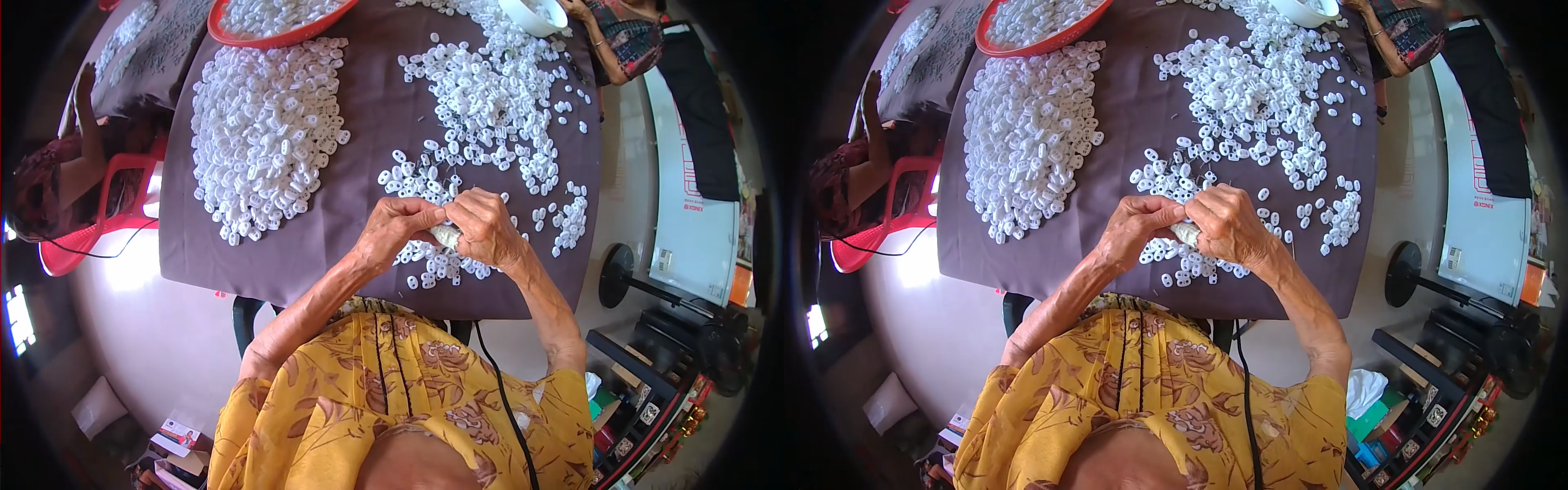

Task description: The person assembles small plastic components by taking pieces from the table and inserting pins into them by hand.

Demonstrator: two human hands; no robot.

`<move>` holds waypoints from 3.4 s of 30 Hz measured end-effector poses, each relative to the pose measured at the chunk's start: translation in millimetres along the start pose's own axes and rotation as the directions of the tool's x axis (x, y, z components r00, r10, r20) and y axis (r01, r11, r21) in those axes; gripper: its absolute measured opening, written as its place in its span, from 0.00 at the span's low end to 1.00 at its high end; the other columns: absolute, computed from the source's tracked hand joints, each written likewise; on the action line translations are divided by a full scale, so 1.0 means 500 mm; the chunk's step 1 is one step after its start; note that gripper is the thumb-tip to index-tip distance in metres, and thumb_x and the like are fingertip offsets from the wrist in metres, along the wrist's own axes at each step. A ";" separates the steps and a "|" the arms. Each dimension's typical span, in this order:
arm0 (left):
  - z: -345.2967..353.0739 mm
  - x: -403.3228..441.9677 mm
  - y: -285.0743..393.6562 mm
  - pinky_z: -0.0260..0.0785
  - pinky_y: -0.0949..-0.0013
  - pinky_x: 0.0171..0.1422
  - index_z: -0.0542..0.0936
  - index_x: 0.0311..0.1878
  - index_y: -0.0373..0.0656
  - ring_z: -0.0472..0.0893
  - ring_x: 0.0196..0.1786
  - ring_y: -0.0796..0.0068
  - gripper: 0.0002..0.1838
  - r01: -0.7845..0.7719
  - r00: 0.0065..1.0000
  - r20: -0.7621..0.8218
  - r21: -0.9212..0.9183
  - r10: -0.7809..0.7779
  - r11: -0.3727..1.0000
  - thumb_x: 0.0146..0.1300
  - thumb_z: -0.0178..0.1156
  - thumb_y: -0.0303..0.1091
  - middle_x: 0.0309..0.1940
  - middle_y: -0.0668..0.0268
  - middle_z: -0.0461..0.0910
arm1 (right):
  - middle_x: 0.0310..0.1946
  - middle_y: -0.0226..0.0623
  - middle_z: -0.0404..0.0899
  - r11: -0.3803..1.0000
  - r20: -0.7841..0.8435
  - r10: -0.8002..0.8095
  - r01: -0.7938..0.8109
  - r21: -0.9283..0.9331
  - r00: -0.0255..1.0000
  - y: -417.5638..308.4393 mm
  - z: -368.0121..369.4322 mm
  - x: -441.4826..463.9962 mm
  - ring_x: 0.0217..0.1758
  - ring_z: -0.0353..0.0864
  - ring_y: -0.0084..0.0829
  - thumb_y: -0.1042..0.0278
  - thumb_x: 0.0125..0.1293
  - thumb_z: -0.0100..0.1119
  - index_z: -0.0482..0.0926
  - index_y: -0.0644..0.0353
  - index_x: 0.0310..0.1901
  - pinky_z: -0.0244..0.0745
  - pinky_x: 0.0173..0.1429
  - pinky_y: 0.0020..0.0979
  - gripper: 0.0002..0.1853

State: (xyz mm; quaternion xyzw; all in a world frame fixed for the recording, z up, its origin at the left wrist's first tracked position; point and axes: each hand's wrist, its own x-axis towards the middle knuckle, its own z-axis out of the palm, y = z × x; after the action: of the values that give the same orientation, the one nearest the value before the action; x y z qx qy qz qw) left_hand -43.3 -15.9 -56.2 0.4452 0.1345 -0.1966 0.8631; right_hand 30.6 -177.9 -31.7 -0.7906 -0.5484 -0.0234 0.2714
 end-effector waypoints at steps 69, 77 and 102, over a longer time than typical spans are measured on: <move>0.023 0.017 0.058 0.72 0.74 0.39 0.78 0.36 0.33 0.79 0.31 0.77 0.08 -0.200 0.962 -0.145 0.208 0.233 0.957 0.58 0.59 0.29 0.27 0.62 0.80 | 0.28 0.35 0.81 0.655 0.008 0.608 -0.508 0.559 0.794 -0.018 -0.046 0.056 0.32 0.80 0.23 0.75 0.55 0.59 0.79 0.63 0.38 0.72 0.36 0.24 0.08; 0.011 0.016 0.080 0.71 0.74 0.35 0.77 0.33 0.33 0.78 0.28 0.77 0.06 -0.152 0.985 -0.049 0.208 0.165 0.966 0.57 0.59 0.28 0.25 0.63 0.79 | 0.28 0.33 0.81 0.584 0.062 0.619 -0.511 0.631 0.783 -0.022 -0.048 0.059 0.30 0.78 0.20 0.78 0.55 0.58 0.80 0.63 0.37 0.71 0.33 0.21 0.07; 0.054 0.016 0.079 0.69 0.76 0.31 0.73 0.26 0.35 0.75 0.24 0.80 0.05 -0.224 0.964 -0.151 -0.007 0.220 0.975 0.52 0.58 0.27 0.23 0.61 0.78 | 0.30 0.34 0.81 0.635 -0.088 0.639 -0.460 0.620 0.764 -0.050 -0.064 0.069 0.32 0.79 0.21 0.80 0.56 0.54 0.79 0.65 0.39 0.74 0.37 0.20 0.09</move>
State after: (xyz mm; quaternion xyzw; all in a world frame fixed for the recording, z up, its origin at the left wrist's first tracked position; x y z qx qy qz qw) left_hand -16.4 -19.1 -15.9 0.4605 0.1506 -0.0631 0.8725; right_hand 30.6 -156.5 17.3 -0.7901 -0.2109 0.1050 0.5658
